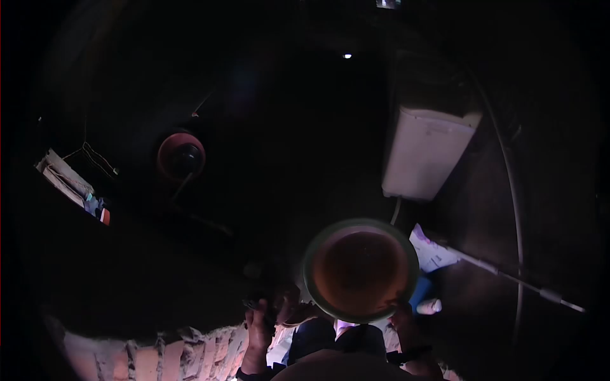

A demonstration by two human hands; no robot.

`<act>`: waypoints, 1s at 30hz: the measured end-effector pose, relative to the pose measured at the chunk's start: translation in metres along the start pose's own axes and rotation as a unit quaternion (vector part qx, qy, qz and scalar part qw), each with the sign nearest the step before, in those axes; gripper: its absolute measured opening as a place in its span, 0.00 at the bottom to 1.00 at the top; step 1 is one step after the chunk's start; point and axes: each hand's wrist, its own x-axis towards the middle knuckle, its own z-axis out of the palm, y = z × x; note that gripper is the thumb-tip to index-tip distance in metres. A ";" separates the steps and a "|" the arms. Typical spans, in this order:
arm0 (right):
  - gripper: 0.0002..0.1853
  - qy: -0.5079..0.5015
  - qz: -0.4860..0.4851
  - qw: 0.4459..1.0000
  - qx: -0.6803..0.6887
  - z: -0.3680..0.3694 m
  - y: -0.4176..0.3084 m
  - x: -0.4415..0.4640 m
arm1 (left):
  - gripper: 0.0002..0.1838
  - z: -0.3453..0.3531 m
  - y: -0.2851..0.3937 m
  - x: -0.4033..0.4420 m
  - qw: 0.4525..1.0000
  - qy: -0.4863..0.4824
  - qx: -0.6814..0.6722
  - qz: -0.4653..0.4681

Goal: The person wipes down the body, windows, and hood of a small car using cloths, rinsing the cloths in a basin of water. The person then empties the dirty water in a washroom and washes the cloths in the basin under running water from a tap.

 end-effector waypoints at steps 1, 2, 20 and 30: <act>0.24 0.039 -0.001 0.999 -0.029 0.022 -0.019 0.019 | 0.17 0.006 0.003 0.020 0.999 0.015 -0.024 0.014; 0.20 0.072 0.020 0.995 -0.066 0.028 -0.028 0.053 | 0.17 0.022 0.009 0.041 0.994 0.059 -0.094 0.024; 0.11 -0.020 0.051 0.997 0.046 0.265 -0.186 0.334 | 0.12 0.119 0.150 0.437 0.974 0.122 -0.117 0.152; 0.13 0.107 0.011 0.994 0.026 0.411 -0.235 0.527 | 0.14 0.177 0.193 0.664 0.973 0.138 -0.119 0.141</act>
